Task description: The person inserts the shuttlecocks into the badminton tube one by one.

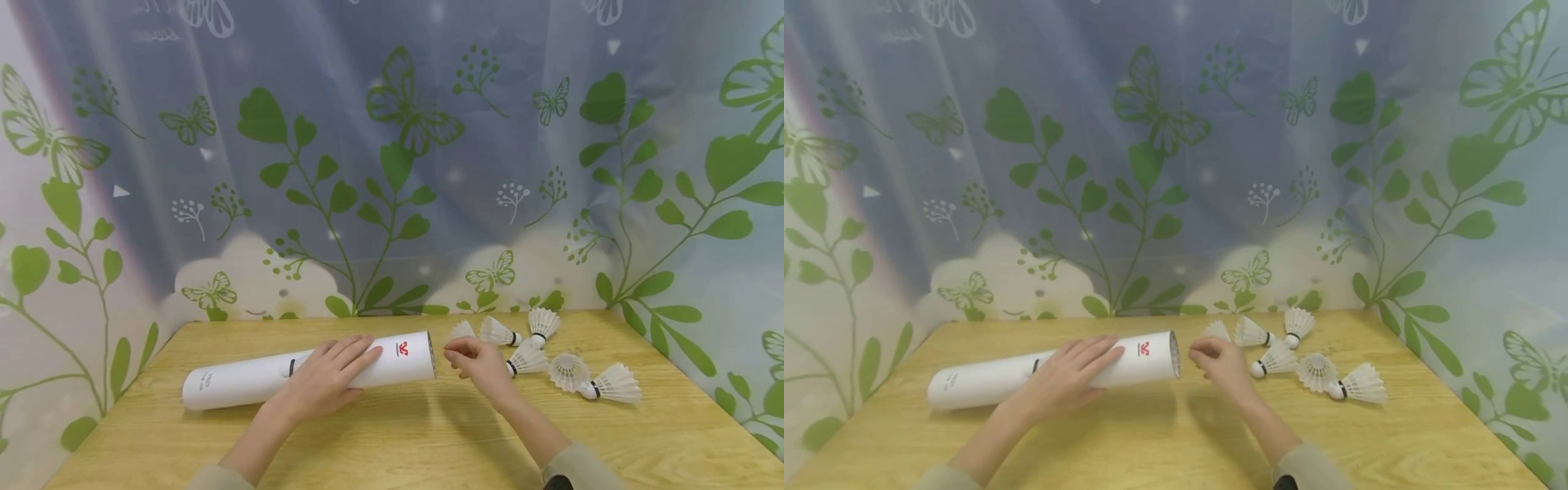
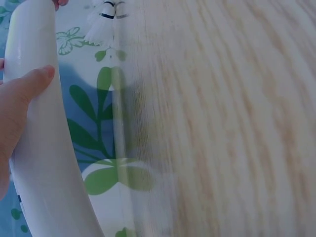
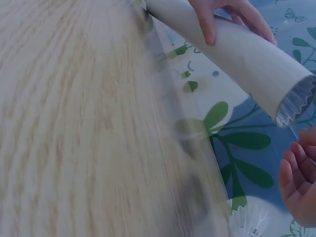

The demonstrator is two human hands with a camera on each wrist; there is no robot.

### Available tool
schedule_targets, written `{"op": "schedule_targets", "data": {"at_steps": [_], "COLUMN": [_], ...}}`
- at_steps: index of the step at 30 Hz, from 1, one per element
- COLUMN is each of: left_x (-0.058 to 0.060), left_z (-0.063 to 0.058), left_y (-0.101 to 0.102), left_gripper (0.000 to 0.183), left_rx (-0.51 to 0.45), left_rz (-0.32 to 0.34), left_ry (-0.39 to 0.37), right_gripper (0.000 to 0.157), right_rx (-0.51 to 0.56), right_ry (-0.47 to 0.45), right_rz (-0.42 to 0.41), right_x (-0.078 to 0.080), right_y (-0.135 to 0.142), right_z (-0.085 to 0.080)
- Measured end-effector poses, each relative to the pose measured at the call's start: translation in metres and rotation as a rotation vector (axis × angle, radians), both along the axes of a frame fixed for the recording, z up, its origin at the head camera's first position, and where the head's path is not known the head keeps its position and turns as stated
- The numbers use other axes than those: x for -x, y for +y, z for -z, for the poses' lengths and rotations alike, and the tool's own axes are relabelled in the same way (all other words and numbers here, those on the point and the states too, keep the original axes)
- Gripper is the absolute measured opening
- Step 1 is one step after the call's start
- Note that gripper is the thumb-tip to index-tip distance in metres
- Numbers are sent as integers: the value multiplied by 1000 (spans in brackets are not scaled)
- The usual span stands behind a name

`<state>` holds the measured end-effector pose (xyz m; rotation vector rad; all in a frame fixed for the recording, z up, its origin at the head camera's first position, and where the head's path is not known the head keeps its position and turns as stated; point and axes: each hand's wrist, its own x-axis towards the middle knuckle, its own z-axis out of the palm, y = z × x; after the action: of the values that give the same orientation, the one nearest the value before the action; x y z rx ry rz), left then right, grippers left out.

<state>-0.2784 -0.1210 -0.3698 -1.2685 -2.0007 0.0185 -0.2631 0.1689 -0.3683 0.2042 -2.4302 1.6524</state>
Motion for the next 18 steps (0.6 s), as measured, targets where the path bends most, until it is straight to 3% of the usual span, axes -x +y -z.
{"op": "schedule_targets", "data": {"at_steps": [8,18], "left_x": [0,2], "left_z": [0,2], "left_y": [1,1], "left_gripper": [85,85], "left_rx": [8,3], "left_rz": [-4,0], "left_ry": [-8,-20], "right_gripper": [24,31], "right_rx": [-33,-84], "right_ry": [14,-39], "right_rz": [4,28], "right_x": [-4,-12], "right_y": [27,66], "right_z": [-4,-8]}}
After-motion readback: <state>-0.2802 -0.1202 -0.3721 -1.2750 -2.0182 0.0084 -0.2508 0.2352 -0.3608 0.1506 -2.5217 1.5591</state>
